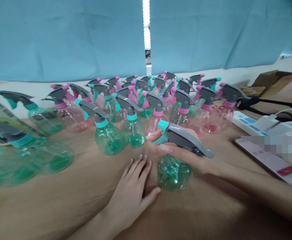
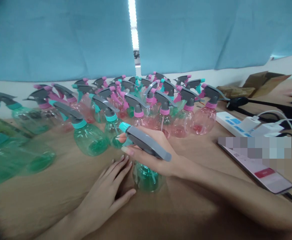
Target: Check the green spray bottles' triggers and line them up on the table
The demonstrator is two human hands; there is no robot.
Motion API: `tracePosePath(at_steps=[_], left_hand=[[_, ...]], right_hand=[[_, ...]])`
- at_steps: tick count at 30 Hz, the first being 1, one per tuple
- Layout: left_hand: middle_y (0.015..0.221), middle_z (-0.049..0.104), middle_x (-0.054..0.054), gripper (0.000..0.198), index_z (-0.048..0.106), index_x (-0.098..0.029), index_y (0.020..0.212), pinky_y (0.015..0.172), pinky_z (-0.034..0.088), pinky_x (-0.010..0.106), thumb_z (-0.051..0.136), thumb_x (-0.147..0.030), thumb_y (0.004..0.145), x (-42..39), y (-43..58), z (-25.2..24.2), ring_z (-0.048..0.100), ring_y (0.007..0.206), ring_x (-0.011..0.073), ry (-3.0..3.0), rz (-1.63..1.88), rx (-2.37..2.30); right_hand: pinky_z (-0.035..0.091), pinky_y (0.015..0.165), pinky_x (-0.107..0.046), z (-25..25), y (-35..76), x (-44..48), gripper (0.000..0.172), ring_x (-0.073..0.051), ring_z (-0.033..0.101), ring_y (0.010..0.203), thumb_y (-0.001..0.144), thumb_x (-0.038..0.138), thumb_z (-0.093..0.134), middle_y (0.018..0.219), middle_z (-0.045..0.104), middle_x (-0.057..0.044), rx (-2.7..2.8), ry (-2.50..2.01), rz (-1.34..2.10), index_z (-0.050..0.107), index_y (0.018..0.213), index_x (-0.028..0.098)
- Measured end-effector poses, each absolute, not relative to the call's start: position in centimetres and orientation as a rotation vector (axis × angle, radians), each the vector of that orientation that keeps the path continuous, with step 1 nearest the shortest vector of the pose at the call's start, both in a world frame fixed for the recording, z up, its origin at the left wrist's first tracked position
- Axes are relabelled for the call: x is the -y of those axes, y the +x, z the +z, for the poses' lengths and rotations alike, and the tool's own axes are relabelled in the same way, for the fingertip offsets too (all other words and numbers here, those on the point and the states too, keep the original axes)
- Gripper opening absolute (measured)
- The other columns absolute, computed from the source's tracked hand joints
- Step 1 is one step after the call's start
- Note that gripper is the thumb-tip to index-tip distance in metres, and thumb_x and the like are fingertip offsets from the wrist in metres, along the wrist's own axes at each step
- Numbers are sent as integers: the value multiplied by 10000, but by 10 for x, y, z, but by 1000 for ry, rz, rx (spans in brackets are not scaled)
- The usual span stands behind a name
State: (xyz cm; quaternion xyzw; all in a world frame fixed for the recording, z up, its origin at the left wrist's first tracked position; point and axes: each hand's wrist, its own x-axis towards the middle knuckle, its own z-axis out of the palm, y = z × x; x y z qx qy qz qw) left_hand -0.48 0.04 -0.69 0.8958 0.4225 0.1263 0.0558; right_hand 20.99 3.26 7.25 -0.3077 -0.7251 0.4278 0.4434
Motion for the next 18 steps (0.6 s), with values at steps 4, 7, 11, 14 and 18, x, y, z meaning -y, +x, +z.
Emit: tracePosePath(at_steps=[4, 7, 11, 14, 18], left_hand=[[1489, 378, 151, 633, 376, -170, 1443, 1087, 275, 537, 524, -497, 921, -1, -5, -7, 335, 1365, 334, 2717, 396, -1275], [1493, 371, 148, 637, 367, -174, 1448, 1088, 276, 535, 524, -496, 921, -1, -5, -7, 343, 1361, 335, 2715, 405, -1271], [1487, 383, 147, 643, 378, -161, 1442, 1089, 283, 528, 531, -496, 915, -1, -5, -7, 346, 1358, 342, 2707, 424, -1272], [1481, 388, 163, 643, 398, -128, 1426, 1088, 285, 524, 515, -507, 920, -1, -5, -7, 345, 1359, 340, 2723, 398, -1278], [1480, 384, 173, 641, 399, -113, 1419, 1080, 292, 535, 494, -512, 926, -1, -5, -6, 343, 1359, 335, 2744, 363, -1288]], right_hand=[[526, 692, -286, 72, 209, -34, 236, -149, 635, 768, 854, 326, 609, 999, 674, -31, 1819, -720, 1041, 628, 1064, 220], [516, 696, -282, 73, 208, -35, 226, -136, 614, 751, 853, 313, 607, 960, 668, -20, 1812, -724, 1044, 630, 1056, 215], [481, 625, -269, 74, 208, -36, 198, -117, 555, 657, 861, 306, 588, 874, 641, -15, 1831, -743, 1044, 624, 1020, 194], [453, 585, -254, 71, 208, -38, 208, -109, 524, 626, 869, 330, 586, 838, 615, -4, 1819, -719, 1059, 622, 1028, 201], [461, 599, -251, 69, 207, -37, 201, -112, 535, 641, 856, 322, 608, 838, 621, 1, 1771, -721, 1112, 619, 1027, 216]])
